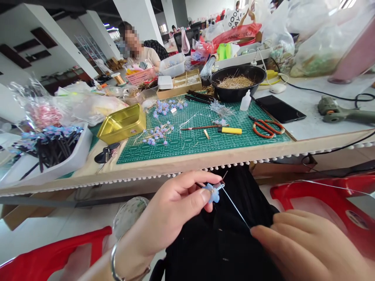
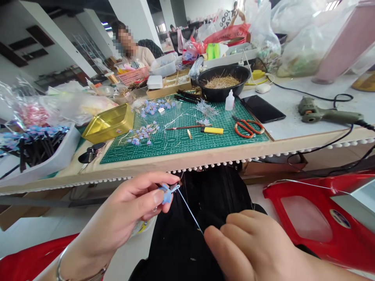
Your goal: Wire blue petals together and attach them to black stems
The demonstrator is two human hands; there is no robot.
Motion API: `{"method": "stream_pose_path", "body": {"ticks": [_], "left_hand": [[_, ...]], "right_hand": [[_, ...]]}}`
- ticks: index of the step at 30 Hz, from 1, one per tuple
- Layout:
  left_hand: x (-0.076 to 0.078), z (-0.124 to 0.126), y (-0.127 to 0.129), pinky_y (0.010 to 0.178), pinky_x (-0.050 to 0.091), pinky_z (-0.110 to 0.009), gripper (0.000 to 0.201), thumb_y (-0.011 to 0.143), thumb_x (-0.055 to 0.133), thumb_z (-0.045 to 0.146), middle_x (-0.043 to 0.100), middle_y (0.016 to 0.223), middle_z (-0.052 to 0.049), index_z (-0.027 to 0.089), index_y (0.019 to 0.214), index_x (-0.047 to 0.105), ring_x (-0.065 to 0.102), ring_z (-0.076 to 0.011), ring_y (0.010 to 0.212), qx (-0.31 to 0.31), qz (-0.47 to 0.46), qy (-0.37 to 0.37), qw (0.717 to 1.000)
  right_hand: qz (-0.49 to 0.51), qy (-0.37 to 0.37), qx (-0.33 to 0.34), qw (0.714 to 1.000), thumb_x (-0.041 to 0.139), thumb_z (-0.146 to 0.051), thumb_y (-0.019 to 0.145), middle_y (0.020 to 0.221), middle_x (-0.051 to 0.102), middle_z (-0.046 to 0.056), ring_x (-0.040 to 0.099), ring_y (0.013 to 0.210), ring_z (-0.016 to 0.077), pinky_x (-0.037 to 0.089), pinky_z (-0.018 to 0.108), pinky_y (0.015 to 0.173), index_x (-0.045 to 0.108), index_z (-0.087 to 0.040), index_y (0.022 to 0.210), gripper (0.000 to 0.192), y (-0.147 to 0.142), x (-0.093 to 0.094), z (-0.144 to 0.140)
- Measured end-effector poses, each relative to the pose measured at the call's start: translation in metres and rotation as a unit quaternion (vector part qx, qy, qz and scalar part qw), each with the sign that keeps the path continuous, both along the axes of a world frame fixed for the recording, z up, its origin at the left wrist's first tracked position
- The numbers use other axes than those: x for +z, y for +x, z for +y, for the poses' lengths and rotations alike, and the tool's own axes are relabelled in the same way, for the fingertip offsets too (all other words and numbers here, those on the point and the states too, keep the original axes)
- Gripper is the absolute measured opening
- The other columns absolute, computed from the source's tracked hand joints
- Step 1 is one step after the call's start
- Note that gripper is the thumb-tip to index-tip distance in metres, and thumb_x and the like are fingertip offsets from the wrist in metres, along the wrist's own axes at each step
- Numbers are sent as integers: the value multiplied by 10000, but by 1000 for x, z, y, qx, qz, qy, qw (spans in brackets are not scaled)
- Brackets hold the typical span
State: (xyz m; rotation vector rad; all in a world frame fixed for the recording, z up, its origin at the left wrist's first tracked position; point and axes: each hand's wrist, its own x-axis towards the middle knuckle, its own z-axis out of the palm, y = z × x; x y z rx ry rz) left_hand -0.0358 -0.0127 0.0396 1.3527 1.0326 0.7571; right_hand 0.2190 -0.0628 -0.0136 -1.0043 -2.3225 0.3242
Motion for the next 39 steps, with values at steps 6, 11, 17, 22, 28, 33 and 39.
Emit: {"method": "stream_pose_path", "body": {"ticks": [6, 11, 17, 22, 28, 33, 39], "left_hand": [[4, 5, 2, 440, 194, -143, 158, 868, 640, 229, 594, 643, 4, 220, 988, 742, 360, -11, 475, 14, -147, -198, 969], [4, 6, 7, 434, 174, -156, 166, 867, 634, 231, 590, 642, -1, 212, 996, 737, 356, -18, 475, 10, -147, -212, 966], [1, 7, 11, 421, 183, -142, 162, 855, 630, 220, 581, 623, 2, 206, 978, 735, 344, -15, 456, 11, -156, -227, 961], [-2, 9, 13, 418, 184, -127, 167, 853, 649, 230, 590, 649, -5, 208, 997, 732, 354, -10, 463, 29, -160, -231, 959], [-4, 11, 13, 413, 191, -114, 158, 866, 643, 232, 590, 639, -5, 209, 992, 734, 355, -6, 456, 23, -165, -244, 955], [-6, 10, 9, 401, 175, -112, 164, 869, 633, 234, 591, 652, -9, 205, 1004, 722, 347, -5, 448, 9, -180, -258, 949], [-11, 10, 10, 380, 152, -106, 60, 871, 599, 209, 581, 628, -4, 184, 917, 629, 308, -13, 431, 0, -210, -310, 927]], "right_hand": [[-128, 88, -29, 987, 388, -158, 945, 945, 732, 145, 698, 874, 291, 552, 438, 748, 659, -141, 982, 274, -21, 6, 35], [77, -89, -48, 992, 470, -320, 975, 1166, 664, 97, 633, 1095, 232, 555, 355, 872, 465, -210, 1277, 321, -39, 23, 42], [306, -213, -88, 924, 437, -227, 974, 700, 609, -41, 580, 596, 113, 469, 183, 498, 499, -258, 926, 84, -66, 20, 34], [248, -30, -108, 962, 495, -97, 914, 714, 581, -38, 532, 581, 95, 429, 194, 539, 512, -235, 955, 145, -65, 10, 35], [247, -24, -93, 964, 497, -73, 887, 693, 598, -42, 513, 540, 81, 410, 182, 505, 523, -220, 932, 156, -67, 15, 37], [319, -130, -120, 931, 514, -125, 893, 601, 528, -60, 467, 493, 85, 391, 162, 445, 544, -233, 821, 134, -68, 17, 36], [513, -362, -43, 777, 599, -259, 919, 583, 439, -63, 344, 488, 72, 271, 172, 428, 580, -211, 790, 138, -69, 6, 37]]}}
